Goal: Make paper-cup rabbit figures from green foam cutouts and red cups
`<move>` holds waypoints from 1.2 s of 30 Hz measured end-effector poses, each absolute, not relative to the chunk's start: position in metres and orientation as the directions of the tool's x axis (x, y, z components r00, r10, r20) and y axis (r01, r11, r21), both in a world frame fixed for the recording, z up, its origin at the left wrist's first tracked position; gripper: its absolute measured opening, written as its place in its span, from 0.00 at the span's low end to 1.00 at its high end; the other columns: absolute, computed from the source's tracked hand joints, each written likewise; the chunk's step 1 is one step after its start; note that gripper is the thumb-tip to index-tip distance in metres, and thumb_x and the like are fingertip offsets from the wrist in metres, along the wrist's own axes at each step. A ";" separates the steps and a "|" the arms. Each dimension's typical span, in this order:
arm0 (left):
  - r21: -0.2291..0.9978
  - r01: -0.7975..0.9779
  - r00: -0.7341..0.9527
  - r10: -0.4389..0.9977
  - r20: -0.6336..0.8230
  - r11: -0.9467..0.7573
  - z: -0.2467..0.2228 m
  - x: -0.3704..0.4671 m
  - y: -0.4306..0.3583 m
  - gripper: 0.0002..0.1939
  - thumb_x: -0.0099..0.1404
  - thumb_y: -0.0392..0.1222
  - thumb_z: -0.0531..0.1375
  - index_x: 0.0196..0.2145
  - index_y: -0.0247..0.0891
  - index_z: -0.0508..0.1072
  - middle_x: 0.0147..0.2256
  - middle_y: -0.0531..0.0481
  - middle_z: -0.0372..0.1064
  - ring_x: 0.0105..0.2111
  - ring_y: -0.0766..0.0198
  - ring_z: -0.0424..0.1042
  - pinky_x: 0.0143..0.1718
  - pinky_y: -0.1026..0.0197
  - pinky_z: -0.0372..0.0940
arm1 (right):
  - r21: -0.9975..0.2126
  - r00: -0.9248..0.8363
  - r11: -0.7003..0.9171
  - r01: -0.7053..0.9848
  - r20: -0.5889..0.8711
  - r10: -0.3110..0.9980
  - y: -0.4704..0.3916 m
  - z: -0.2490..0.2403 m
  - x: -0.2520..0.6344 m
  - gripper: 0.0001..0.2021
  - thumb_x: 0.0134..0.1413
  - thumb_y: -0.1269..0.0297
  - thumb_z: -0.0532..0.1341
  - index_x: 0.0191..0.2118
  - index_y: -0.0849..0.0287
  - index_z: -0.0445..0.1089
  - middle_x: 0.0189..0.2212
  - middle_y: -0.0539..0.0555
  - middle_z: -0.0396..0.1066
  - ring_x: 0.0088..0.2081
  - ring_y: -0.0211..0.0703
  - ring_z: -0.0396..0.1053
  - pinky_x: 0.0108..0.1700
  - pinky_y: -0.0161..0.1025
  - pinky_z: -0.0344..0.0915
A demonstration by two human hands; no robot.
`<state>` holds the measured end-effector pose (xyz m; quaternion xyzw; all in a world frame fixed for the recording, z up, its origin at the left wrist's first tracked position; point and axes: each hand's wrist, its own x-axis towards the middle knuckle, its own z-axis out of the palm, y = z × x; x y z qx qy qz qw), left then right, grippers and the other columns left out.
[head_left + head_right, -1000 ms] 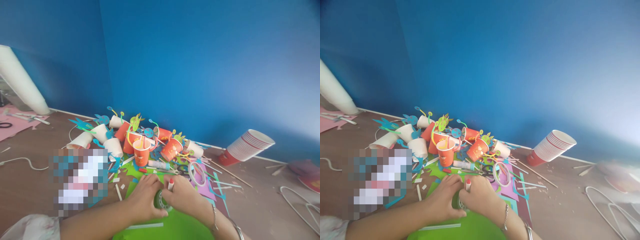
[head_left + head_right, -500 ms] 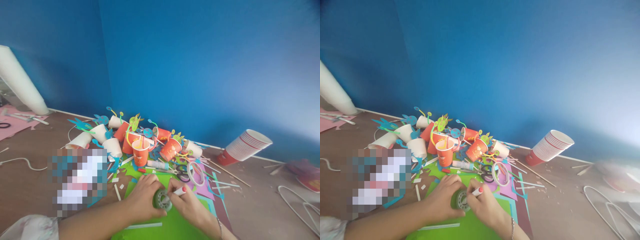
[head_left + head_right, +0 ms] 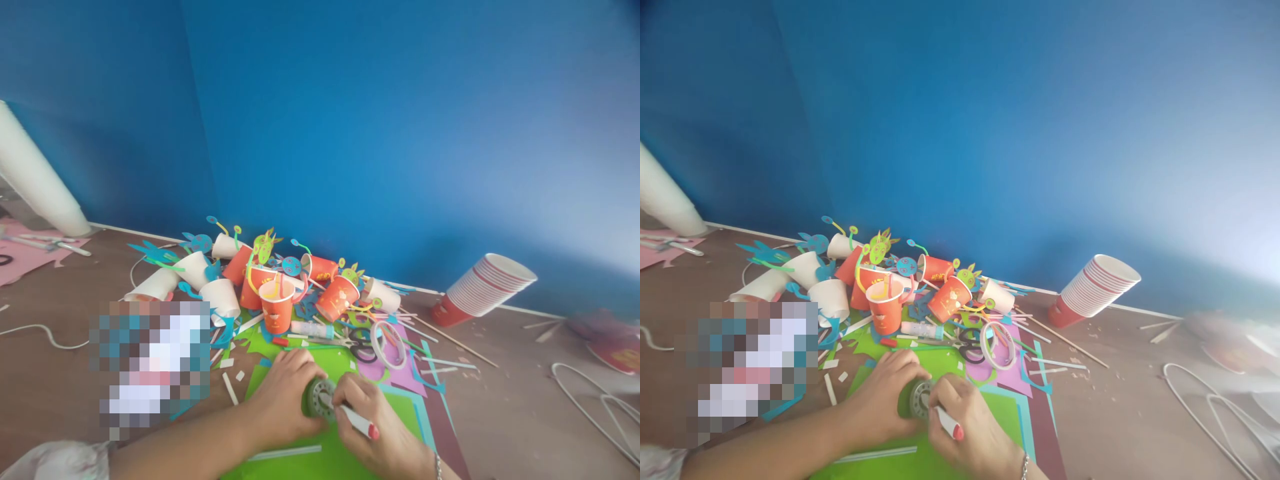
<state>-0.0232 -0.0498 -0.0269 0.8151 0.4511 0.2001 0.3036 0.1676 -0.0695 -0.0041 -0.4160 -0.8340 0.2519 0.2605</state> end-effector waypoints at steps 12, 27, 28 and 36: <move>0.710 0.603 0.502 0.865 0.019 -0.365 -0.017 -0.021 -0.051 0.23 0.45 0.40 0.70 0.39 0.42 0.69 0.41 0.50 0.66 0.43 0.54 0.64 0.46 0.53 0.59 | -0.989 -0.033 -0.139 -0.044 -0.138 0.990 -0.051 -0.024 0.190 0.12 0.60 0.52 0.51 0.40 0.55 0.63 0.32 0.52 0.68 0.39 0.48 0.69 0.42 0.46 0.68; 0.613 0.653 0.564 0.826 -0.003 -0.444 -0.016 0.005 -0.048 0.22 0.49 0.46 0.69 0.40 0.40 0.69 0.40 0.48 0.68 0.41 0.53 0.67 0.43 0.52 0.62 | -0.987 -0.040 -0.160 -0.011 -0.159 0.986 -0.058 -0.014 0.180 0.09 0.56 0.56 0.55 0.37 0.55 0.66 0.30 0.49 0.67 0.37 0.46 0.67 0.42 0.42 0.65; 0.621 0.646 0.567 0.824 0.000 -0.444 -0.017 0.005 -0.049 0.22 0.49 0.45 0.69 0.41 0.40 0.69 0.41 0.48 0.68 0.42 0.53 0.67 0.43 0.52 0.61 | -0.988 -0.045 -0.157 -0.010 -0.156 0.987 -0.059 -0.014 0.181 0.09 0.57 0.56 0.54 0.37 0.55 0.65 0.30 0.49 0.67 0.37 0.45 0.67 0.41 0.41 0.65; 0.653 0.601 0.591 0.806 0.025 -0.461 -0.018 0.001 -0.051 0.23 0.51 0.41 0.67 0.45 0.42 0.70 0.42 0.49 0.68 0.43 0.53 0.66 0.45 0.52 0.61 | -0.991 -0.045 -0.137 0.005 -0.137 0.990 -0.058 -0.016 0.182 0.09 0.58 0.57 0.55 0.39 0.55 0.66 0.31 0.50 0.69 0.37 0.45 0.68 0.40 0.39 0.64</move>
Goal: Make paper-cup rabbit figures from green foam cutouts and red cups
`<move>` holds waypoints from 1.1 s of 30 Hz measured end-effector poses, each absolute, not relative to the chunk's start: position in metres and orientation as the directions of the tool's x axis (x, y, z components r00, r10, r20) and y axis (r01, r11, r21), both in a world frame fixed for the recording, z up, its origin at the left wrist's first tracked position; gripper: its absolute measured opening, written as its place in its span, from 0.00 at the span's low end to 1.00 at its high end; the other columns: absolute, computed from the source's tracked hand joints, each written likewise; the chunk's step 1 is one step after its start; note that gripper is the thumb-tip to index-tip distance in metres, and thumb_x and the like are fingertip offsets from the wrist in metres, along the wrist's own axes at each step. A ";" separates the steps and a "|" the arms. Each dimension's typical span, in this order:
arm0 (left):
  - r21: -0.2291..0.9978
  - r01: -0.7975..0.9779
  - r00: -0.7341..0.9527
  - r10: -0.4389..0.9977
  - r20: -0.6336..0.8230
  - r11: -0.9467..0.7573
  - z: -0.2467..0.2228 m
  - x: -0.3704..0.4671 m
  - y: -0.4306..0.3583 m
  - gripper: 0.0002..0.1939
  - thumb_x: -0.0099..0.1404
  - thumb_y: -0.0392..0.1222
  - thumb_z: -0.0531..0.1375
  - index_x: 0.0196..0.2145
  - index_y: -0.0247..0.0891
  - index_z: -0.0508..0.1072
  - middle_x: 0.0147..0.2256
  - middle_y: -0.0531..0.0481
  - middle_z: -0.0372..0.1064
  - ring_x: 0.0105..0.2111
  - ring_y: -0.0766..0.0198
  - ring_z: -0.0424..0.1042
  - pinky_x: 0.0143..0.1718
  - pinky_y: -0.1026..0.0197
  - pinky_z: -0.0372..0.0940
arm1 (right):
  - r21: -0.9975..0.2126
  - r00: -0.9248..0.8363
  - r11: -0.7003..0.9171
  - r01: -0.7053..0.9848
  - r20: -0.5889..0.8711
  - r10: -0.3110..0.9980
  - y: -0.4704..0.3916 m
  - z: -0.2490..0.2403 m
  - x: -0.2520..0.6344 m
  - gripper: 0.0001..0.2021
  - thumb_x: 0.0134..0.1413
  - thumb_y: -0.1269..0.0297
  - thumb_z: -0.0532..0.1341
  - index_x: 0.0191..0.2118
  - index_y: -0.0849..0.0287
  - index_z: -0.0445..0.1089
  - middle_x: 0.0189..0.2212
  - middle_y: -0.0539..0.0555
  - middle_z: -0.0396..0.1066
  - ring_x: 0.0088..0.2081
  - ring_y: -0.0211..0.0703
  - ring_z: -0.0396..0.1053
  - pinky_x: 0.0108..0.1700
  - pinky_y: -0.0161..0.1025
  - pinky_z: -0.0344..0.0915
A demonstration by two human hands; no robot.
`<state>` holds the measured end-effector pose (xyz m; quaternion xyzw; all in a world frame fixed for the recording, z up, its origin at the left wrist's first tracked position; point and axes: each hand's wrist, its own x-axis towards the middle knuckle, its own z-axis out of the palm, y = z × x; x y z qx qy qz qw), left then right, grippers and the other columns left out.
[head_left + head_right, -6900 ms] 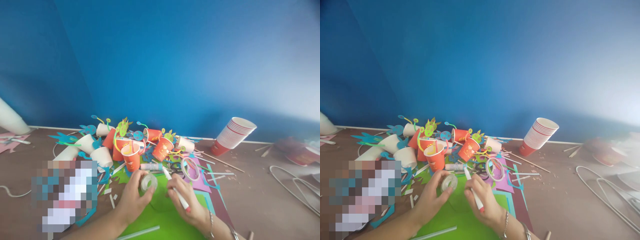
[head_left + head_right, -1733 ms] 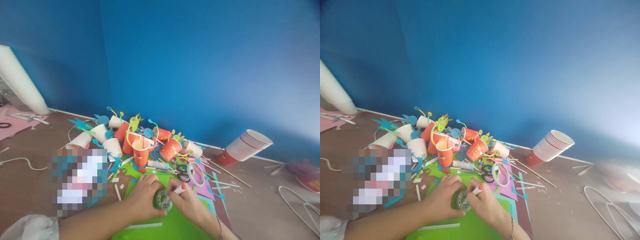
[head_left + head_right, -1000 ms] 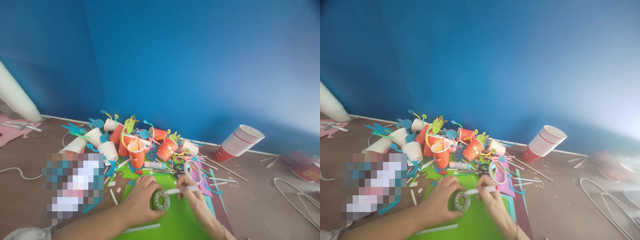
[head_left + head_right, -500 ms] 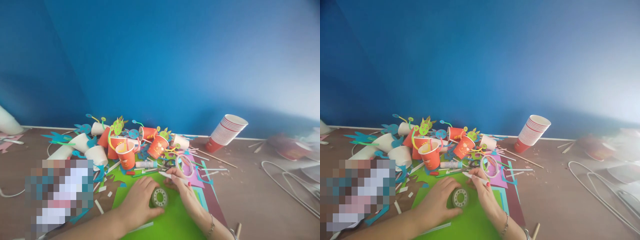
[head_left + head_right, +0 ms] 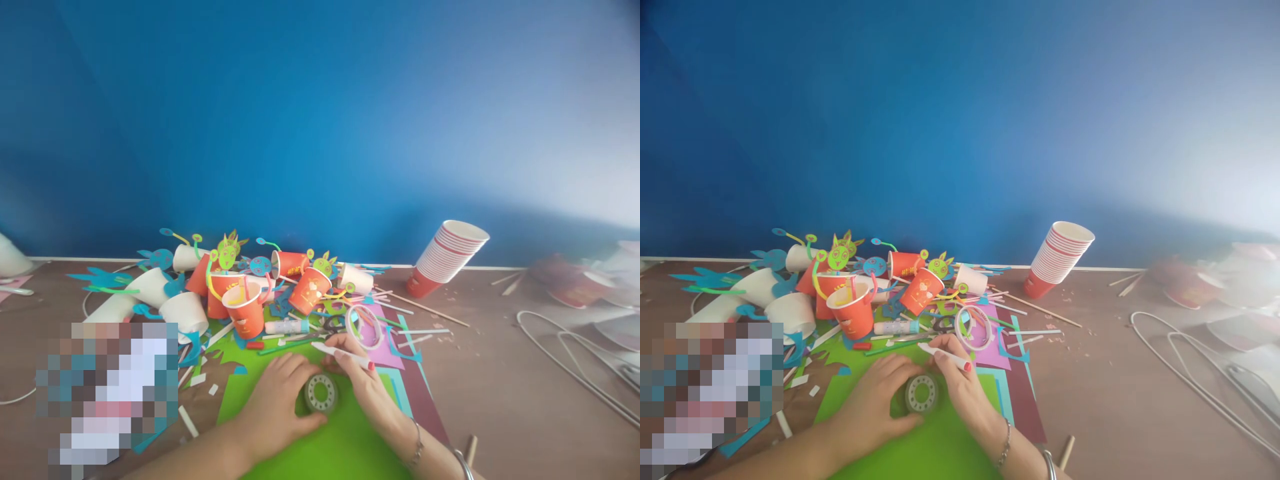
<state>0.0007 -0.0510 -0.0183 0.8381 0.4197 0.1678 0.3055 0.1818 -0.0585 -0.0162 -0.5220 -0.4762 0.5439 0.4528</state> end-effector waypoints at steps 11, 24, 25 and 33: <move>0.669 0.581 0.613 0.790 0.015 -0.463 -0.019 0.000 -0.050 0.25 0.51 0.40 0.67 0.48 0.43 0.69 0.43 0.48 0.68 0.44 0.52 0.65 0.47 0.50 0.61 | -0.987 -0.052 -0.158 0.021 -0.159 0.986 -0.060 -0.010 0.180 0.09 0.57 0.57 0.55 0.37 0.55 0.66 0.30 0.50 0.69 0.37 0.45 0.68 0.39 0.39 0.64; 0.665 0.578 0.604 0.796 0.040 -0.473 -0.021 0.001 -0.051 0.23 0.51 0.40 0.67 0.45 0.43 0.70 0.42 0.49 0.69 0.43 0.53 0.66 0.45 0.51 0.61 | -0.998 0.014 -0.047 0.041 -0.046 0.999 -0.065 -0.007 0.182 0.09 0.55 0.57 0.57 0.34 0.56 0.67 0.25 0.49 0.67 0.31 0.42 0.65 0.35 0.37 0.62; 0.669 0.575 0.602 0.797 0.044 -0.472 -0.022 0.001 -0.052 0.23 0.51 0.40 0.67 0.45 0.43 0.70 0.43 0.49 0.69 0.43 0.53 0.66 0.46 0.51 0.61 | -0.998 0.048 -0.018 0.062 -0.015 0.999 -0.066 -0.007 0.183 0.09 0.55 0.56 0.57 0.31 0.56 0.67 0.23 0.48 0.65 0.29 0.41 0.64 0.33 0.36 0.61; 0.669 0.567 0.596 0.800 0.070 -0.481 -0.029 -0.002 -0.052 0.26 0.50 0.44 0.69 0.47 0.42 0.69 0.45 0.47 0.69 0.45 0.52 0.66 0.48 0.50 0.61 | -0.904 0.030 0.177 0.389 0.205 0.978 -0.067 -0.008 0.190 0.17 0.59 0.59 0.51 0.20 0.54 0.53 0.16 0.44 0.49 0.20 0.36 0.48 0.22 0.35 0.48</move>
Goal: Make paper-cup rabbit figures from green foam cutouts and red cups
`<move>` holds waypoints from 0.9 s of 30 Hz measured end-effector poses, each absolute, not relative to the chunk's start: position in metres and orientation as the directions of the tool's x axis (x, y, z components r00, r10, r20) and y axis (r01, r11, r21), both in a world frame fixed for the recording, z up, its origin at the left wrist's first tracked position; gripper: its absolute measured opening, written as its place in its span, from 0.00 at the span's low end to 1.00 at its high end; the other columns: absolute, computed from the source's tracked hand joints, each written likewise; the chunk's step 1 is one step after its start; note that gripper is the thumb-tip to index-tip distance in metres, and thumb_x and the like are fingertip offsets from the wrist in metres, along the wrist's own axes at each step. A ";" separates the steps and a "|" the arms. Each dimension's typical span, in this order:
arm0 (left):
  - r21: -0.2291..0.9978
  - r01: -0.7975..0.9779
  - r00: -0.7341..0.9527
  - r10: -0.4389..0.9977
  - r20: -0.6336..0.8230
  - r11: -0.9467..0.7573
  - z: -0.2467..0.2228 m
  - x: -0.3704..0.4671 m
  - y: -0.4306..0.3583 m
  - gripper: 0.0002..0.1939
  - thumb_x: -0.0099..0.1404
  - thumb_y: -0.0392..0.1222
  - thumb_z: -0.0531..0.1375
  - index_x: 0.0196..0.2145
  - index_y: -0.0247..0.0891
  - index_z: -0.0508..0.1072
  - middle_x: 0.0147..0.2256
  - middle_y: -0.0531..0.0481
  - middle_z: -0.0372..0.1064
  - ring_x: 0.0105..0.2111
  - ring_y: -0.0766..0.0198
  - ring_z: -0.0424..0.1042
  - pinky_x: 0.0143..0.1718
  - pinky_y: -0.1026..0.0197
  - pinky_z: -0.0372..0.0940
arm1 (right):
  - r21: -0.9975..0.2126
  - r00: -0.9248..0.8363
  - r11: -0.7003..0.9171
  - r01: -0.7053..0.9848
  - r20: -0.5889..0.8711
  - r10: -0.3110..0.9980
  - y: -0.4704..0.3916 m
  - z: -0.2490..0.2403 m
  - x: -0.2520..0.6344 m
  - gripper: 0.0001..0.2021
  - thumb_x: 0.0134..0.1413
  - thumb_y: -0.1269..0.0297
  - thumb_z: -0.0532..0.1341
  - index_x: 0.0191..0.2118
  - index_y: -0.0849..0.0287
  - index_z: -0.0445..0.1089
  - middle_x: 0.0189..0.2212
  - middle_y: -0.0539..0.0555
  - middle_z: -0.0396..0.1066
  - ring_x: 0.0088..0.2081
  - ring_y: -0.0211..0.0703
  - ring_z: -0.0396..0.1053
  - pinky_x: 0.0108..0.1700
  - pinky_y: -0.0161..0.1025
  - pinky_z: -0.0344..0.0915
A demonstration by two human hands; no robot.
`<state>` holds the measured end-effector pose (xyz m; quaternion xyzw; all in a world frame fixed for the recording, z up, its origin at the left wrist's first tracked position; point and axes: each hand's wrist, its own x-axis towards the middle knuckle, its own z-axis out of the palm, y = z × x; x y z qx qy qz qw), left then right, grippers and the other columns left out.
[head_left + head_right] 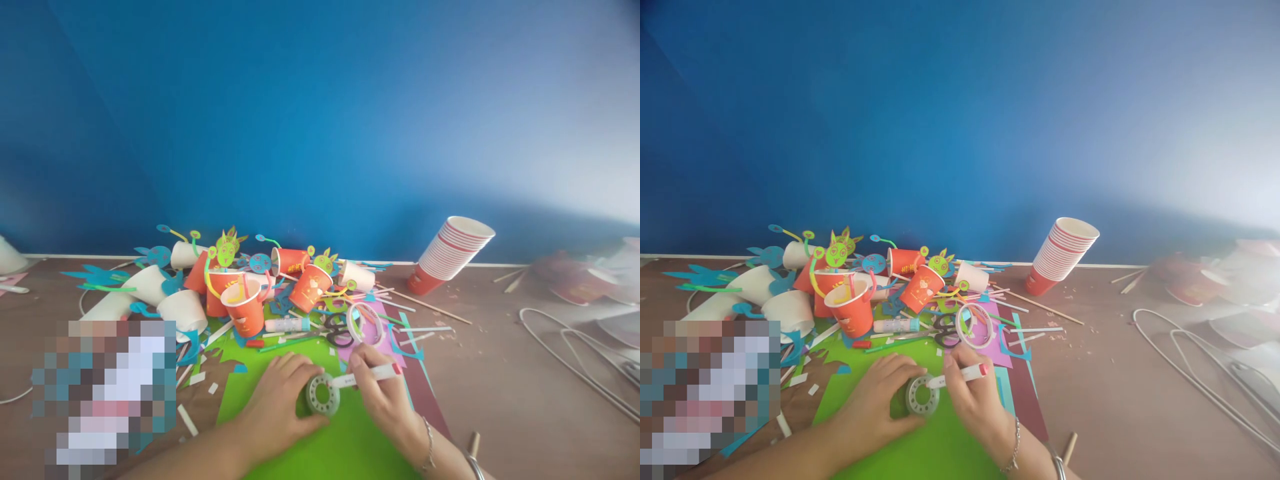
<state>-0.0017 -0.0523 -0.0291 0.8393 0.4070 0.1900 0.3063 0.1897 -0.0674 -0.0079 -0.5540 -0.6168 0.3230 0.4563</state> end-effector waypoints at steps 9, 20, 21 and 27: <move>0.680 0.536 0.612 0.785 0.096 -0.501 -0.027 -0.001 -0.051 0.22 0.53 0.46 0.68 0.46 0.42 0.70 0.42 0.49 0.70 0.42 0.54 0.67 0.45 0.52 0.61 | -0.653 -0.337 0.454 0.606 0.306 0.890 -0.068 -0.008 0.189 0.11 0.52 0.70 0.52 0.21 0.55 0.51 0.17 0.46 0.56 0.20 0.36 0.53 0.23 0.35 0.49; 0.688 0.547 0.602 0.795 0.071 -0.476 -0.026 0.000 -0.052 0.22 0.52 0.43 0.68 0.45 0.42 0.69 0.41 0.50 0.69 0.42 0.55 0.66 0.44 0.53 0.60 | -0.610 -0.401 0.502 0.614 0.306 0.863 -0.069 0.001 0.193 0.09 0.53 0.69 0.53 0.23 0.55 0.60 0.17 0.47 0.62 0.19 0.37 0.55 0.23 0.35 0.51; 0.687 0.554 0.601 0.797 0.060 -0.469 -0.026 0.000 -0.052 0.23 0.51 0.42 0.69 0.45 0.42 0.69 0.42 0.50 0.68 0.42 0.54 0.66 0.44 0.53 0.60 | -0.614 -0.391 0.491 0.618 0.302 0.870 -0.069 0.006 0.194 0.10 0.54 0.68 0.53 0.22 0.55 0.60 0.16 0.47 0.61 0.19 0.36 0.54 0.23 0.35 0.51; 0.686 0.594 0.582 0.813 -0.006 -0.420 -0.027 0.001 -0.050 0.28 0.47 0.43 0.71 0.46 0.43 0.69 0.43 0.49 0.66 0.43 0.53 0.65 0.45 0.51 0.60 | -0.707 -0.379 0.395 0.587 0.190 0.905 -0.071 0.031 0.199 0.07 0.57 0.68 0.55 0.27 0.56 0.65 0.23 0.50 0.67 0.24 0.39 0.63 0.27 0.36 0.59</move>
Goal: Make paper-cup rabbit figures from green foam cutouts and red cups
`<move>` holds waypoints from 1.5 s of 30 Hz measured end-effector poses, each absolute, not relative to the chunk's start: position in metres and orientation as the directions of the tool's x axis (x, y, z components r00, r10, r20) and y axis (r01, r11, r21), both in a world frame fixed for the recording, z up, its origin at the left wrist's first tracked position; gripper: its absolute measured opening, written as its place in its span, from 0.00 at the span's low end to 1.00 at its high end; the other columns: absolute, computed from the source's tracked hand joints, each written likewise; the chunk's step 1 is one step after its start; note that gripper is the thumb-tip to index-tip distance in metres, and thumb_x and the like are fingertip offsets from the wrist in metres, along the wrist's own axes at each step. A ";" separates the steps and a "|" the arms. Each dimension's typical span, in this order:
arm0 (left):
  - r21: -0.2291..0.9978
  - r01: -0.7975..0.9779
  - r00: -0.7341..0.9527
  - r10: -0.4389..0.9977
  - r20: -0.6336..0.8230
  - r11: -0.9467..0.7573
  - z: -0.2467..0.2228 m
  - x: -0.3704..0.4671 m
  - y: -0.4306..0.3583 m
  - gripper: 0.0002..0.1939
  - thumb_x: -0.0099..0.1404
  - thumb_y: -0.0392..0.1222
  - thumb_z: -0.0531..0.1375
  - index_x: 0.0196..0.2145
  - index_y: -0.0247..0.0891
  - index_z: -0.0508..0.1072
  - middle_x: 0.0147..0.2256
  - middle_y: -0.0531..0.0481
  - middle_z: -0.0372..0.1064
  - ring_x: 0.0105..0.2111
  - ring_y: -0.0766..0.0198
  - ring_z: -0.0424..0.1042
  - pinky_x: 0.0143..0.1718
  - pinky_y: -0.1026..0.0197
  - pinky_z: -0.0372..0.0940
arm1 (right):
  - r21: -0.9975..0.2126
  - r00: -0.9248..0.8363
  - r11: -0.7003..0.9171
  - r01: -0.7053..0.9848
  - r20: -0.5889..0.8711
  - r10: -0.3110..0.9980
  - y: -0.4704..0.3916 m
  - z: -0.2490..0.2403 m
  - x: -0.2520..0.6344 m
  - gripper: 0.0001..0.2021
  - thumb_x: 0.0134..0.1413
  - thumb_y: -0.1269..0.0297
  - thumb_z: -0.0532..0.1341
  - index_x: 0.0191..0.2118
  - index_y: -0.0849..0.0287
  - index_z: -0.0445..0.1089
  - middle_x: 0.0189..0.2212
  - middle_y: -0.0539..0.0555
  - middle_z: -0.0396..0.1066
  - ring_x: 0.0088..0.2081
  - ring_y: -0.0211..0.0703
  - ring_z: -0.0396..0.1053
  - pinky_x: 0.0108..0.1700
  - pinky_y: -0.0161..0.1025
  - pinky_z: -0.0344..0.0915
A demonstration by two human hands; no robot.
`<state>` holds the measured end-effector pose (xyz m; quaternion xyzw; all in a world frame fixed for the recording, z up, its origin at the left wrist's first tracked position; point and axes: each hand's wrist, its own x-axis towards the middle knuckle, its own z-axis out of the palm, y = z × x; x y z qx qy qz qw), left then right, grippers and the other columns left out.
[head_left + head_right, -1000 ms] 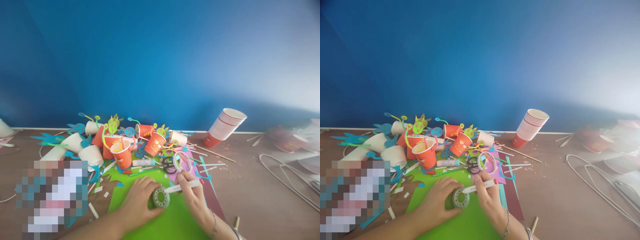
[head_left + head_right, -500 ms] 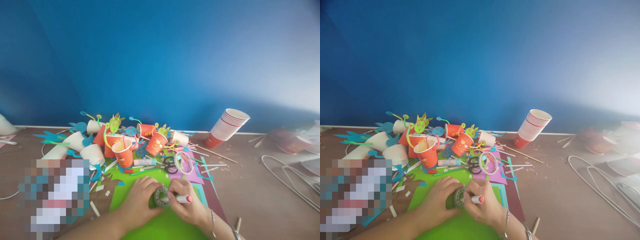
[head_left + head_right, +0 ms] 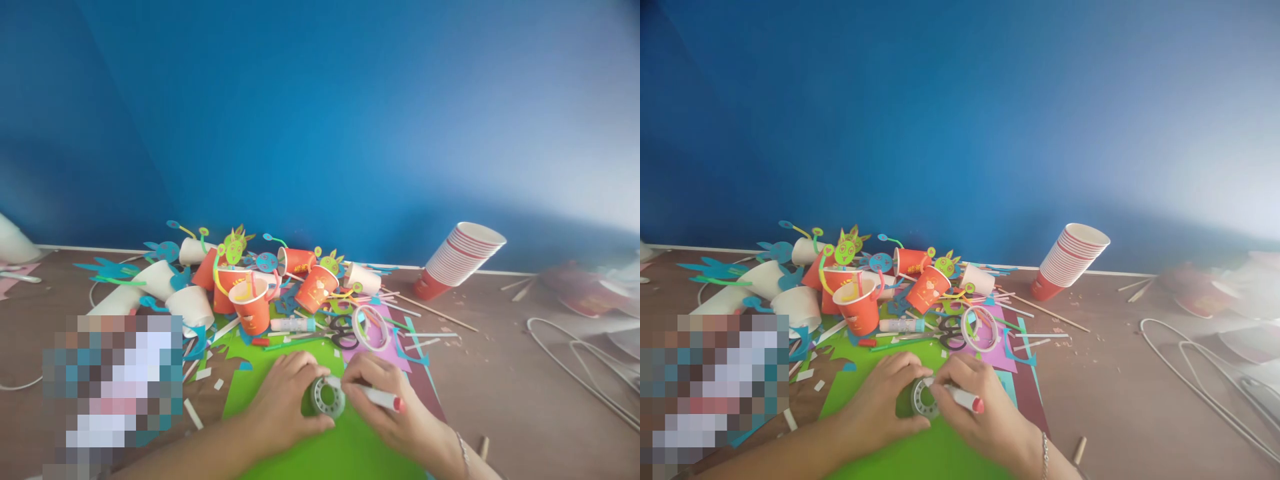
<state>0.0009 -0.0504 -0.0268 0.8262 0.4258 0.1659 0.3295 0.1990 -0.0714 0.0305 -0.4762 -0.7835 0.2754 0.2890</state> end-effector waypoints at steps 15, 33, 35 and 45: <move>0.692 0.559 0.593 0.803 0.051 -0.457 -0.030 0.000 -0.051 0.24 0.52 0.54 0.67 0.45 0.44 0.70 0.42 0.49 0.66 0.41 0.55 0.65 0.45 0.52 0.60 | -0.400 -0.667 0.688 0.605 0.217 0.713 -0.077 0.027 0.196 0.05 0.54 0.73 0.57 0.33 0.57 0.67 0.26 0.54 0.71 0.28 0.42 0.67 0.28 0.36 0.61; 0.701 0.544 0.589 0.805 0.072 -0.461 -0.034 0.001 -0.050 0.26 0.47 0.41 0.68 0.45 0.44 0.69 0.41 0.50 0.66 0.42 0.56 0.65 0.44 0.53 0.59 | -0.033 -0.788 0.822 0.568 0.269 0.554 -0.080 0.013 0.191 0.10 0.57 0.77 0.53 0.27 0.59 0.64 0.23 0.51 0.66 0.24 0.41 0.58 0.26 0.41 0.48; 0.702 0.543 0.588 0.805 0.073 -0.460 -0.034 0.001 -0.050 0.26 0.47 0.40 0.68 0.45 0.43 0.69 0.41 0.51 0.66 0.42 0.56 0.65 0.44 0.54 0.59 | -0.028 -0.779 0.808 0.588 0.247 0.576 -0.080 0.014 0.189 0.09 0.53 0.78 0.55 0.26 0.58 0.64 0.23 0.51 0.66 0.24 0.41 0.59 0.26 0.41 0.48; 0.664 0.570 0.590 0.804 0.078 -0.483 -0.030 0.001 -0.049 0.20 0.49 0.45 0.68 0.39 0.42 0.70 0.38 0.51 0.65 0.39 0.57 0.64 0.39 0.57 0.57 | -0.066 -0.512 0.508 0.859 -0.169 0.842 -0.064 0.038 0.161 0.05 0.41 0.73 0.58 0.28 0.60 0.69 0.22 0.54 0.72 0.22 0.40 0.62 0.24 0.38 0.41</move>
